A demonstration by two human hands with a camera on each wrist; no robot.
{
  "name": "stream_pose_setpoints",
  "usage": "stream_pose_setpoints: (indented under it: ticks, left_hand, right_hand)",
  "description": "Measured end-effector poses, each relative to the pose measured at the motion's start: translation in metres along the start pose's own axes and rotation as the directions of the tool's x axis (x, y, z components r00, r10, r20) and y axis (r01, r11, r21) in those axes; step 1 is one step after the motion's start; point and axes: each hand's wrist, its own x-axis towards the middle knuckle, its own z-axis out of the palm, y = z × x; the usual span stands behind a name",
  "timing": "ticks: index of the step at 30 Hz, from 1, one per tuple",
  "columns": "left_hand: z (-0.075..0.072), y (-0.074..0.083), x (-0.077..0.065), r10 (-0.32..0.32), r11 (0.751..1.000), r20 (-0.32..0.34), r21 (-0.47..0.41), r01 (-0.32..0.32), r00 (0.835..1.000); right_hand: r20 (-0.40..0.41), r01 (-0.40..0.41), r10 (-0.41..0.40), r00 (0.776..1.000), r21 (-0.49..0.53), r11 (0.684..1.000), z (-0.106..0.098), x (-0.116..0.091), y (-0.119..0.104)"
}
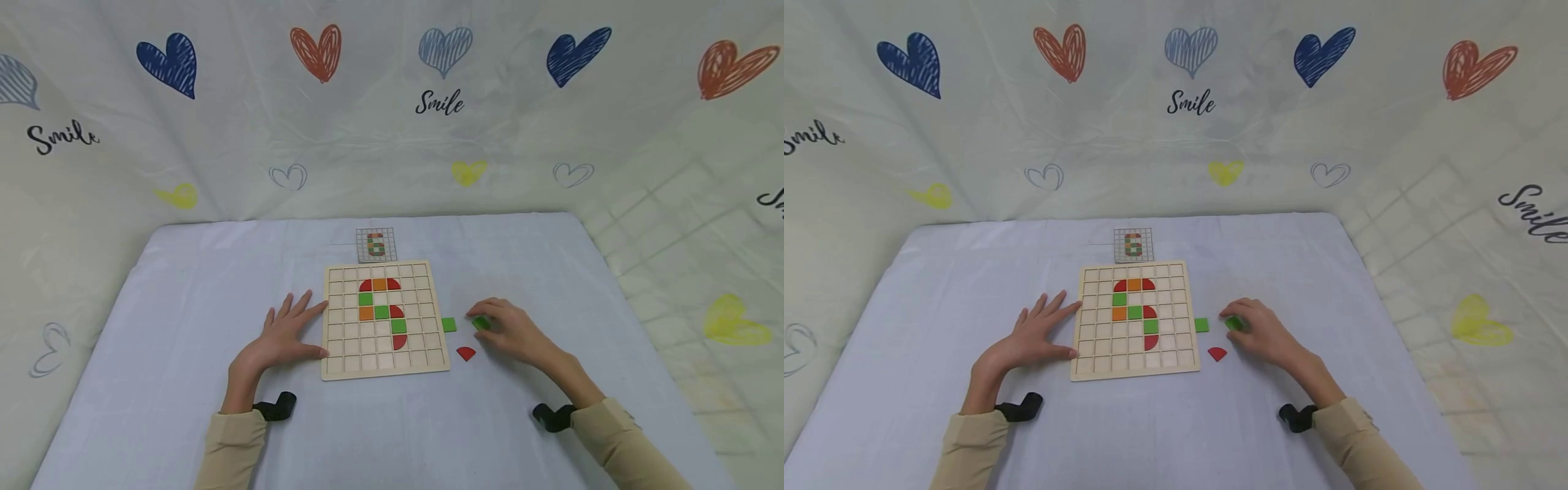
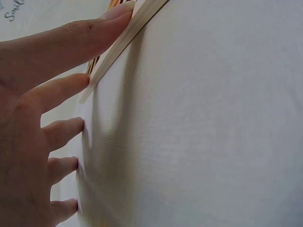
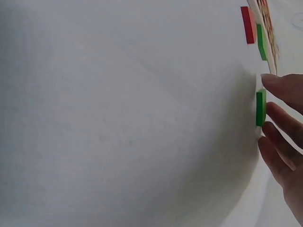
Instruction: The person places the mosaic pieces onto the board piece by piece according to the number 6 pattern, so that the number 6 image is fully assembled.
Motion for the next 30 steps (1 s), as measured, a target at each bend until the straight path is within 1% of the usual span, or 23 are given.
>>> stream_pose_setpoints:
  ticks: [7,10,22,26,30]
  left_hand:
    - [0.002,-0.003,-0.001,0.016,1.0,-0.009,-0.016,-0.016,1.0]
    - [0.003,-0.003,-0.001,0.02,1.0,-0.012,-0.018,-0.021,1.0]
    - [0.001,-0.002,0.001,0.005,1.0,-0.008,-0.003,-0.005,1.0]
    - [0.001,-0.002,0.0,0.002,1.0,-0.005,-0.005,-0.002,1.0]
    - [0.0,-0.001,0.0,-0.001,1.0,-0.002,-0.002,0.001,1.0]
  right_hand:
    - [0.038,-0.007,0.007,0.999,0.001,1.0,-0.004,0.0,0.004]
    - [0.039,-0.007,0.007,0.999,0.005,1.0,-0.004,0.0,0.006]
    - [-0.011,0.003,-0.003,1.0,-0.001,1.0,-0.001,0.002,0.01]
    - [-0.024,-0.018,0.018,1.0,0.007,1.0,0.001,0.003,0.011]
    - [-0.038,-0.055,0.056,0.998,0.008,0.998,0.002,0.004,0.011]
